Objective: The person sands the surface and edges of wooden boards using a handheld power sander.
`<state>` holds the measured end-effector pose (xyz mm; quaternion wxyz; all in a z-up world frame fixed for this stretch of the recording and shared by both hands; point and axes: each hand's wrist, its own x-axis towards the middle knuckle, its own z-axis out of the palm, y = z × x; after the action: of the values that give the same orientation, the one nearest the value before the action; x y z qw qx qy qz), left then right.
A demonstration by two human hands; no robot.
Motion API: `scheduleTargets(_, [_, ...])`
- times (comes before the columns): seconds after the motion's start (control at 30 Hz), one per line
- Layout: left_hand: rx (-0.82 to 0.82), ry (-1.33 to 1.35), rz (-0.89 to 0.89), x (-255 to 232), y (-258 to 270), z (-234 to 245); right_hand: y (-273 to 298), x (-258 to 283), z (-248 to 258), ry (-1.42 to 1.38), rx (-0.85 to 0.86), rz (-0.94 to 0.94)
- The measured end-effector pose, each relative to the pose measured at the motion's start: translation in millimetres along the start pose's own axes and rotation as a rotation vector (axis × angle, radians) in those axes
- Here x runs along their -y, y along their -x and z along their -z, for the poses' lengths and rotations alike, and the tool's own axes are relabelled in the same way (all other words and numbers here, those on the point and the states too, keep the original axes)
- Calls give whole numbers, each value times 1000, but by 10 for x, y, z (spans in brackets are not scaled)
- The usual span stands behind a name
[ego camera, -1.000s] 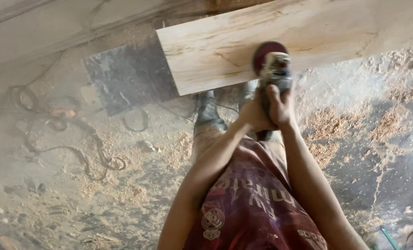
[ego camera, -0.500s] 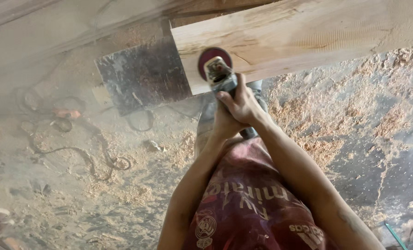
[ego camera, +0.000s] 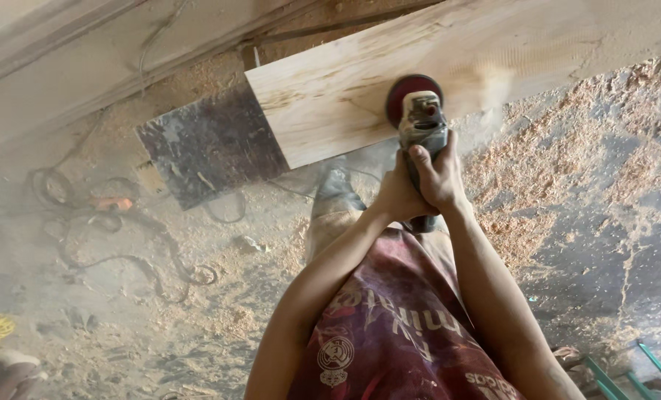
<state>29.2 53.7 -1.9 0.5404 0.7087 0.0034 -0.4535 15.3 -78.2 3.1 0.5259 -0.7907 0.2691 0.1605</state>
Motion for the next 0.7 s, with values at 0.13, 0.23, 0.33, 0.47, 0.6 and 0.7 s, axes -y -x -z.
scheduleTargets(0.13, [129, -179, 108, -174, -226, -4, -18, -228, 45, -186, -144, 89])
scheduleTargets(0.23, [168, -211, 127, -189, -188, 73, 16, -292, -17, -235, -155, 77])
scheduleTargets(0.33, [90, -69, 24, -88, -58, 244, 66, -170, -223, -15, -104, 125])
scheduleTargets(0.47, [-65, 206, -161, 193, 328, 486, 53, 179, -671, -102, 184, 52])
scheduleTargets(0.6, [-214, 394, -128, 430, 625, 595, 75, 474, -999, 24, 328, 196])
scheduleTargets(0.7, [-287, 223, -234, 491, 650, 486, 61, 503, -940, 37, 391, 200])
